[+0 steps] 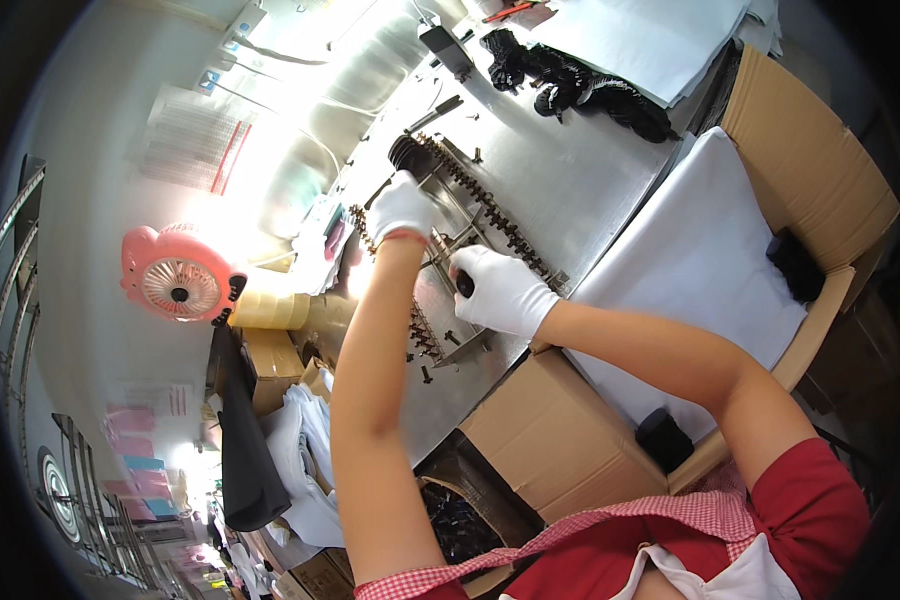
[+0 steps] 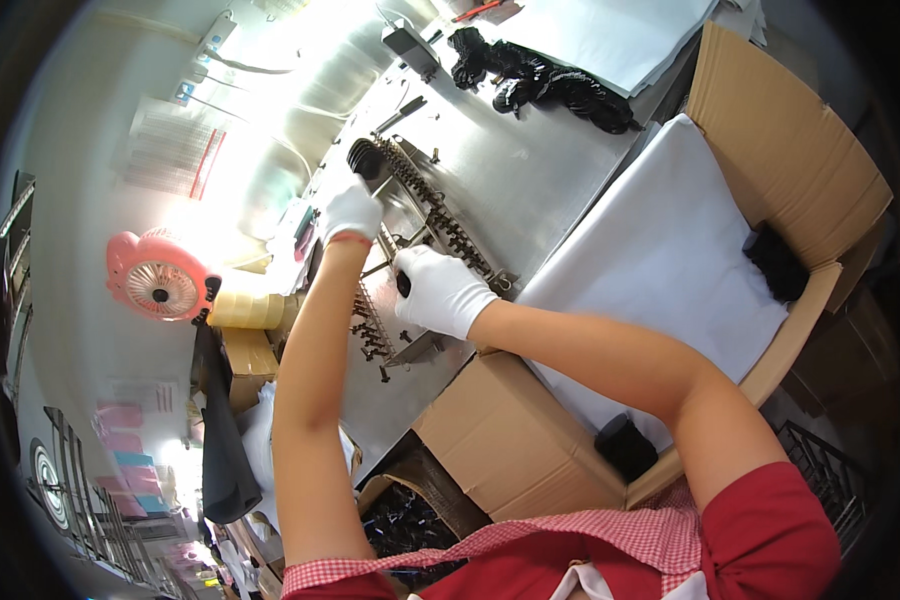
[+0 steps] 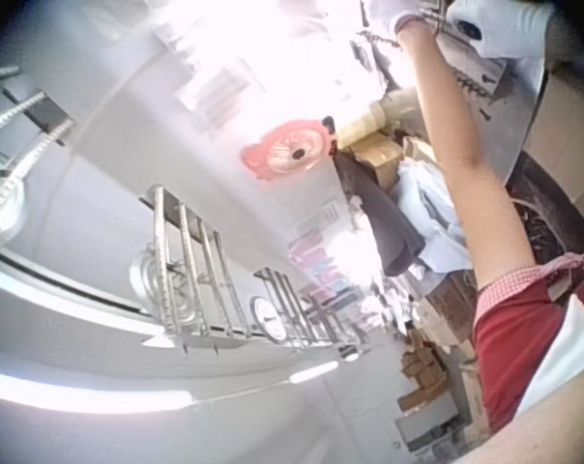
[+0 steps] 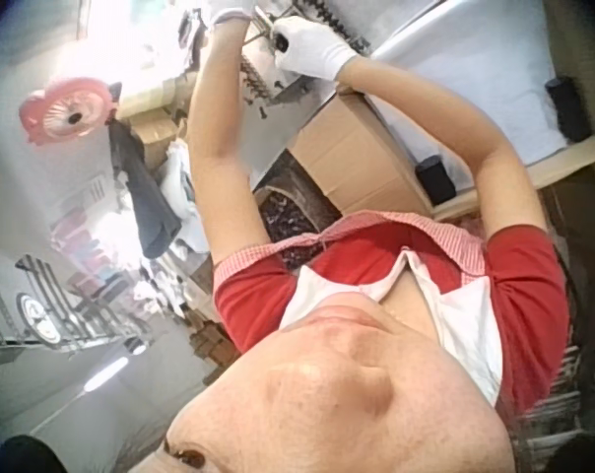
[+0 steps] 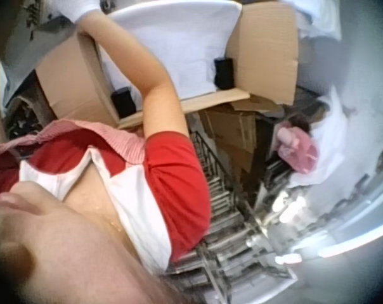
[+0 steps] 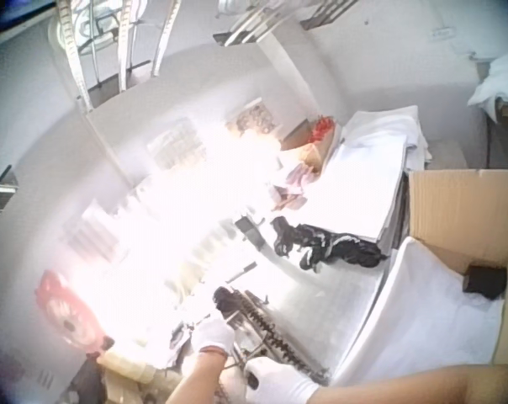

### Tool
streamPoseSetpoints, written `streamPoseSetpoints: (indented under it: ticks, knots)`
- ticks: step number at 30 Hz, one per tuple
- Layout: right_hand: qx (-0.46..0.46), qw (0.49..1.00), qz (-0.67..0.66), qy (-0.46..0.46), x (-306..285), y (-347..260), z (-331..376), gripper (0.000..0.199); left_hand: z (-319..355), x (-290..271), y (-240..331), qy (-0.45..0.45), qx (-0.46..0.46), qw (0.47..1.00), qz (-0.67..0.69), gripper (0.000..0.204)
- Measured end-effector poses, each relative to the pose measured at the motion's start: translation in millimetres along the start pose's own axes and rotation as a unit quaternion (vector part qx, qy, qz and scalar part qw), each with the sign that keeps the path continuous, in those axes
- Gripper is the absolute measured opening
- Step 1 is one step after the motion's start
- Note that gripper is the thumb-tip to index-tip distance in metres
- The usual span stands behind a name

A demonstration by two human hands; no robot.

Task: The person repeatedly picks up small black components and inserts them into slots on a metal rack, then places the filled rack onto a larger metal shelving unit. The person also moves a cardboard box and handles a white foam sheet during the process.

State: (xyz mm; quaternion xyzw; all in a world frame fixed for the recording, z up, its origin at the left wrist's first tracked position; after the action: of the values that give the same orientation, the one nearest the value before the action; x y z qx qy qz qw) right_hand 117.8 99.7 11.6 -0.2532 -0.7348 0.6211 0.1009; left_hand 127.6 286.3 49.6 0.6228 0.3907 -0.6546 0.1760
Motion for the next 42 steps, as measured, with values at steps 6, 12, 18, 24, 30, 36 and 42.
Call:
streamPoseSetpoints:
  ticks: [6, 12, 18, 24, 30, 36, 42]
  knots:
    - [-0.157, 0.978, -0.042, 0.131, -19, -7, -1, 0.059, 99, -6, 0, -0.141, 0.025, 0.934, 0.328, 0.031]
    - [-0.144, 0.987, -0.058, 0.038, -14, -13, 4, 0.065, 144, -28, 8, -0.216, 0.179, 0.885, 0.371, 0.043]
    - [-0.077, 0.996, 0.006, 0.033, -12, -2, 0, 0.046, 27, -14, -36, -0.122, 0.085, 0.949, 0.276, 0.038]
    - [-0.075, 0.995, -0.013, -0.065, -13, -4, -6, 0.037, -63, -13, -17, 0.057, 0.178, 0.970, 0.156, 0.058]
    - [-0.055, 0.992, 0.006, -0.117, -13, 3, 0, 0.041, -80, 11, 20, -0.053, 0.056, 0.942, 0.327, 0.031]
    - [-0.053, 0.998, -0.016, -0.033, -13, -2, 6, 0.041, -68, -1, 37, 0.056, 0.071, 0.991, -0.099, 0.026]
    - [-0.154, 0.974, -0.033, 0.161, -24, -22, 14, 0.054, 36, -31, -11, 0.042, 0.028, 0.981, 0.187, 0.028]
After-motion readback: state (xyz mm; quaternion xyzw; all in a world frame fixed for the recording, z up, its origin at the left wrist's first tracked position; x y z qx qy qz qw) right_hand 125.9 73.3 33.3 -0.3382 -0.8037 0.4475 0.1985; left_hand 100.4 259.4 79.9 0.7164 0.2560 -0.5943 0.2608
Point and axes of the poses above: each hand's wrist, its own z-axis away from the middle knuckle, its own x-axis out of the palm, y = z × x, the point moved 7 cm from there along -z, towards the middle knuckle, and after that the axes turned 9 degrees about -z, right-handed, at the moved point
